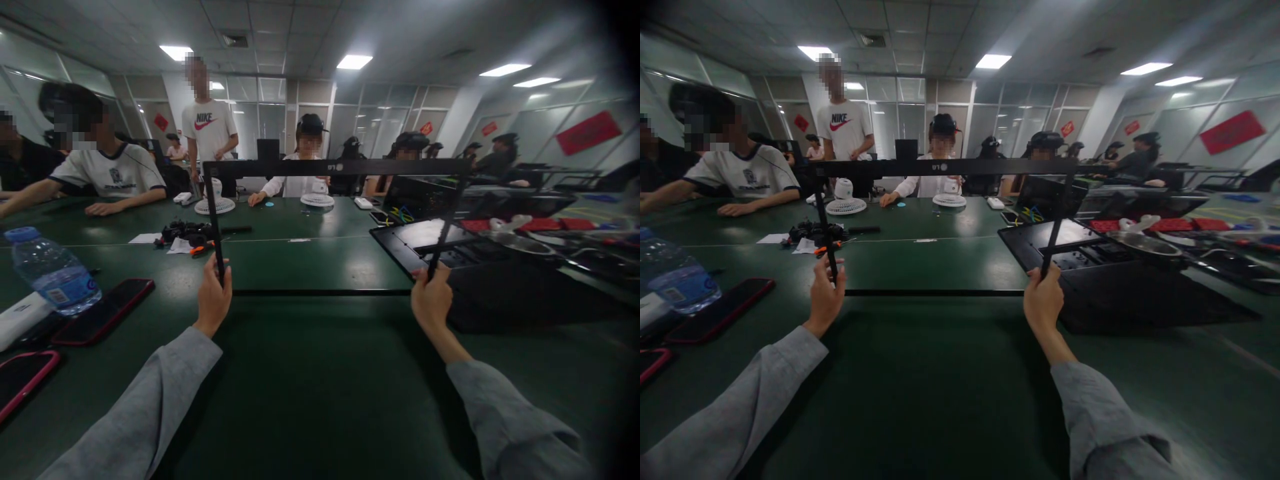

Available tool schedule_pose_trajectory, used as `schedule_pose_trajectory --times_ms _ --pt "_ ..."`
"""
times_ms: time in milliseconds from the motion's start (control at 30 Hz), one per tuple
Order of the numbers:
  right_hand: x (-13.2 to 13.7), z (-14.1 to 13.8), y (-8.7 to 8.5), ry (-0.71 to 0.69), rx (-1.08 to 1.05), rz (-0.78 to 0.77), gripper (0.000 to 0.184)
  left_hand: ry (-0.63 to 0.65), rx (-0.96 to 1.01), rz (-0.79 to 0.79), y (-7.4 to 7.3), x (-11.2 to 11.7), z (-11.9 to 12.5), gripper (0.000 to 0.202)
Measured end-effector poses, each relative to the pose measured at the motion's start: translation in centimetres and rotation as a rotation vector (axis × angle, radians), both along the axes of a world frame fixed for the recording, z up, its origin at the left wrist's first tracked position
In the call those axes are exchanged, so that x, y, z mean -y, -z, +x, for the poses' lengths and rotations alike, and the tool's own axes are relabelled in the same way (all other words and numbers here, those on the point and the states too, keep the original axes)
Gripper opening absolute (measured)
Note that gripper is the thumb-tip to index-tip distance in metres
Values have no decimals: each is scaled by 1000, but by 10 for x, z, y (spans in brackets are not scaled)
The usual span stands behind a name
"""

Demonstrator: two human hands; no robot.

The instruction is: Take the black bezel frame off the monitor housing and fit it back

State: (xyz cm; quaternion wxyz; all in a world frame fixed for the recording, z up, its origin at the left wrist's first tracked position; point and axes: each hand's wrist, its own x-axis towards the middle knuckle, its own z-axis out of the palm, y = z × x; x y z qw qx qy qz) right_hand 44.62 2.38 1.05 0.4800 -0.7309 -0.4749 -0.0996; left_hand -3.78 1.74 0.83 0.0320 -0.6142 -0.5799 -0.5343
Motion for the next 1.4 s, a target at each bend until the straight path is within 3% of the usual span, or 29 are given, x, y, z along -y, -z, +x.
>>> schedule_pose_trajectory --times_ms 200,367,567,767,1133,1300,1400 --pt "-3 -1 8 -144 -84 2 49 73 82 -28 5 -5 -2 55" --pt "-9 10 19 -186 -70 -112 49 45 56 -124 9 -10 -9 55" --pt "-17 25 33 -141 105 -216 54 -32 -39 -145 11 -13 -14 47" --pt "-29 36 48 -175 204 -269 46 -80 -102 -359 17 -21 -22 38" --pt "-34 44 51 -221 218 -272 36 -74 -236 -430 32 -31 -33 31" --pt "-32 42 52 -232 208 -261 39 -111 -248 -345 25 -22 -21 40" --pt "-30 39 48 -240 178 -252 42 2 -231 -314 15 -8 -8 41"
